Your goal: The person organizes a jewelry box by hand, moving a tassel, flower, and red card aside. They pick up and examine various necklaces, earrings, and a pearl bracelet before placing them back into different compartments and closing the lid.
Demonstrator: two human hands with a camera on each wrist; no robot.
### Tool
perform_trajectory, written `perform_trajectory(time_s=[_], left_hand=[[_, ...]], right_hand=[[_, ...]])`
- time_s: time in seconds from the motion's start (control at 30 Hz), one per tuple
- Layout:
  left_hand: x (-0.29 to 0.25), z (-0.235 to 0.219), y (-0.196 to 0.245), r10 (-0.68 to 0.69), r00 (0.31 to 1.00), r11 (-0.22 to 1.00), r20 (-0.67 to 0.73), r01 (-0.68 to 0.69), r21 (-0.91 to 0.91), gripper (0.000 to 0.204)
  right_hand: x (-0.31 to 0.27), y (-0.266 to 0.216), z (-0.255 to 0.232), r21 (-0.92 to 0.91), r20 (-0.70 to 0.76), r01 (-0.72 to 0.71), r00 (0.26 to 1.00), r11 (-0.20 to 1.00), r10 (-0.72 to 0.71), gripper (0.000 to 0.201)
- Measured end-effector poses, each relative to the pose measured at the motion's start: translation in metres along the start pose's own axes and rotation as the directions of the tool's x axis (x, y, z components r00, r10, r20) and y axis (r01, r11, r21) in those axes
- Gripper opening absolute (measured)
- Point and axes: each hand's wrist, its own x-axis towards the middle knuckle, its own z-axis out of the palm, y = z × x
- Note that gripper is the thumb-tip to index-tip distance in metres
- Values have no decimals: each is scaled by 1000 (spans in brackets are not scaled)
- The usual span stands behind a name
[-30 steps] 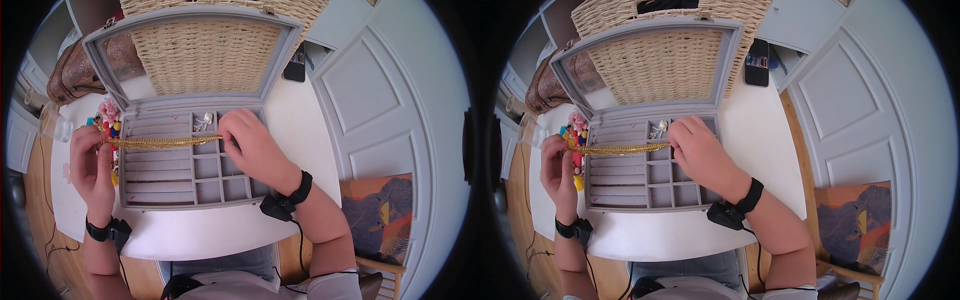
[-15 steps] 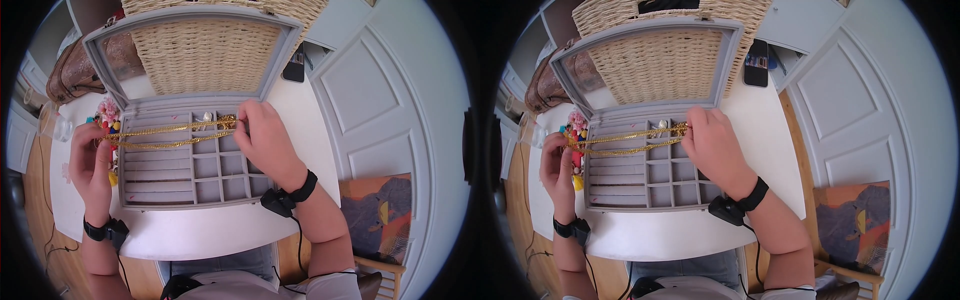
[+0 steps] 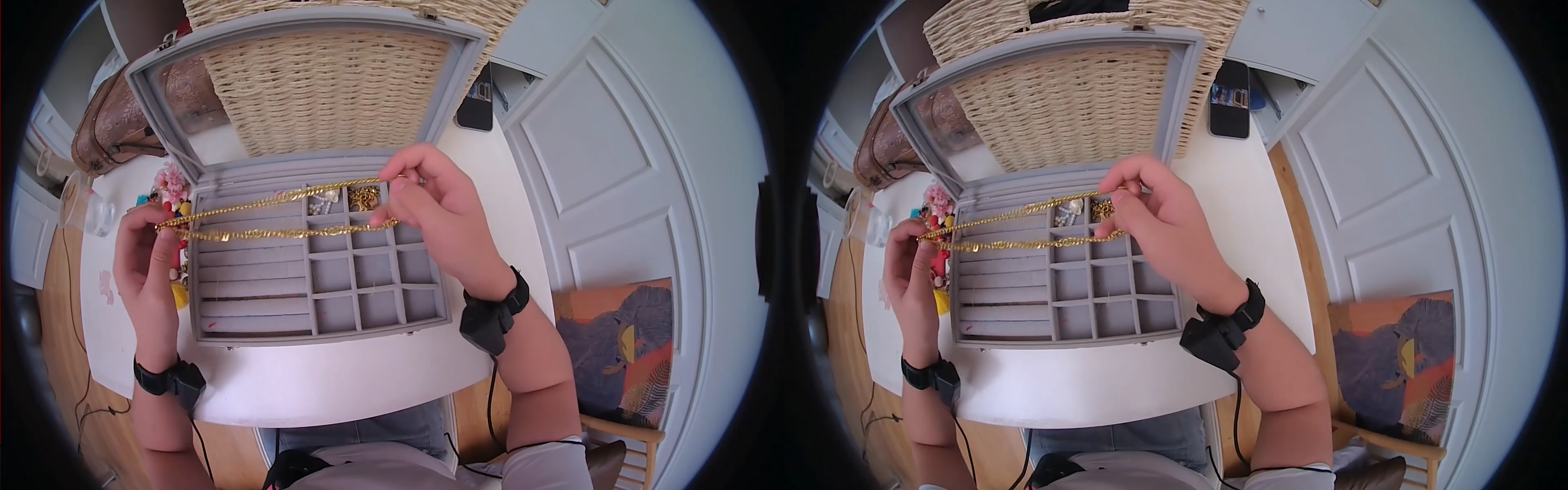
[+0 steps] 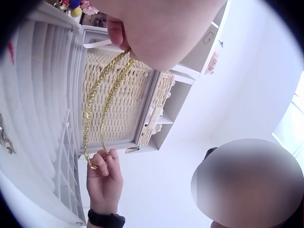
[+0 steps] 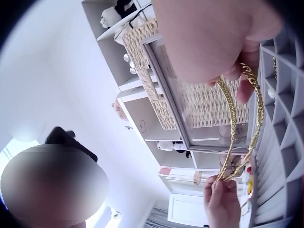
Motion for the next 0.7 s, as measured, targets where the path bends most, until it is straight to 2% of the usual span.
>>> perform_trajectory(time_s=[0.03,0.1,0.13,0.2,0.23,0.3,0.43,0.53,0.6,0.7], left_hand=[[0,0,0,19,999,1000,-28,-19,2,15],[1,0,-1,38,998,999,-58,-38,3,15],[1,-2,-2,41,998,999,-56,-41,1,16],[2,-3,-2,42,998,999,-54,-42,-1,17],[3,-3,-1,13,999,1000,-51,-14,-21,18],[5,-3,-1,-16,999,999,-48,14,-40,19],[6,-2,-4,-49,998,999,-24,49,-3,18],[7,-1,-4,-54,998,998,-26,55,5,17],[7,-1,-4,-59,998,998,-28,59,7,17],[8,-1,-8,-68,997,997,38,67,42,16]], right_hand=[[0,1,0,0,-1,0,1000,1000,0,16],[0,3,1,-265,-18,-53,999,963,50,20],[-1,5,1,-265,-18,-53,999,963,50,20],[-2,9,2,-499,48,73,997,864,-57,25],[-1,12,2,-498,47,72,997,864,-56,25],[1,16,1,-656,93,246,965,714,-247,26],[-2,10,5,-685,59,220,967,695,-249,25],[0,10,1,-709,4,229,947,667,-320,28],[1,8,-1,-769,24,254,929,586,-371,26],[1,9,-3,-804,41,253,927,539,-374,26]])
